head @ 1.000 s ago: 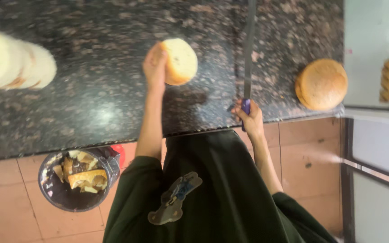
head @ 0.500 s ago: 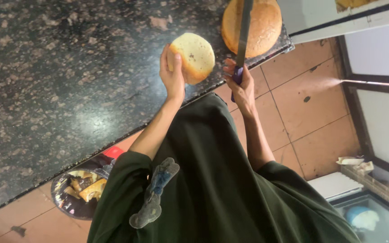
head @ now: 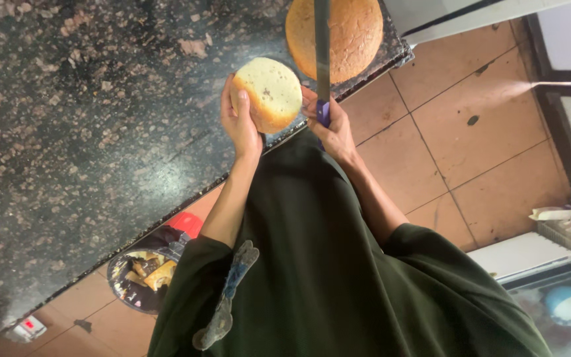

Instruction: The person slices several circular cakes into multiple layers using a long knife, then wipes the blade with a cloth.

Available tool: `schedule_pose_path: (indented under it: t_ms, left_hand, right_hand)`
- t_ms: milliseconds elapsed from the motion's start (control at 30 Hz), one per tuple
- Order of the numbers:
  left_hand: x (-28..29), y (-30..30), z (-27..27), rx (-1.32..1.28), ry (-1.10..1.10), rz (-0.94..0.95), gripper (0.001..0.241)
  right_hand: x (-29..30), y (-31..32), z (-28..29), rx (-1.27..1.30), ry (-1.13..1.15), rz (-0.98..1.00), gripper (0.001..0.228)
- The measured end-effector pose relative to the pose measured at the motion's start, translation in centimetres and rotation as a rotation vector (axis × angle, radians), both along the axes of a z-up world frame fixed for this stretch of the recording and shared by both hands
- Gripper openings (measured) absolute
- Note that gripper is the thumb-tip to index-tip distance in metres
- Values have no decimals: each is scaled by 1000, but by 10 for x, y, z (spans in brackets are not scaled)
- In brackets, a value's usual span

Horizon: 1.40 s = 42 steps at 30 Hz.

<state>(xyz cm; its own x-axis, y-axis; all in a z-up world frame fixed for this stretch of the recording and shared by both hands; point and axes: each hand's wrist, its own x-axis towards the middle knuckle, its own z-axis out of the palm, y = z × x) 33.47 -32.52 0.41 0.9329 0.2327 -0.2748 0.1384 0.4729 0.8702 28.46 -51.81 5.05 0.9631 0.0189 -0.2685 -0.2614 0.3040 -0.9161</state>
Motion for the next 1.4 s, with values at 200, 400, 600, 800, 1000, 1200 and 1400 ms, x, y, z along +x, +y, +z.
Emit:
schedule_pose_path:
  t_ms: [200,400,600,800,1000,1200,1400]
  left_hand:
    - [4,1,-1,54,9,-28,56]
    - [7,11,5,145,17,-126,56]
    - [27,22,22,509,-125,-175,50]
    - [125,1,58,918,-233,-677,52]
    - [158,-75,50,933,58,-932,62]
    - [156,-75,29,835,-41,-847,60]
    - [162,-78,26,799,-15,-877,62]
  right_hand:
    - [0,-2,0,-43,57,1,28]
    - [3,-8,5,-137,17,-2,43]
    - [10,-22,-3,-203,12,-88,44]
    - [16,-29,-14,-336,25,-138,33]
    - [18,-32,-22,-332,4,-194,28]
    - [18,-36,-24,-289,11,-227,26]
    - [20,-38,-20,-353,-9,-198,28]
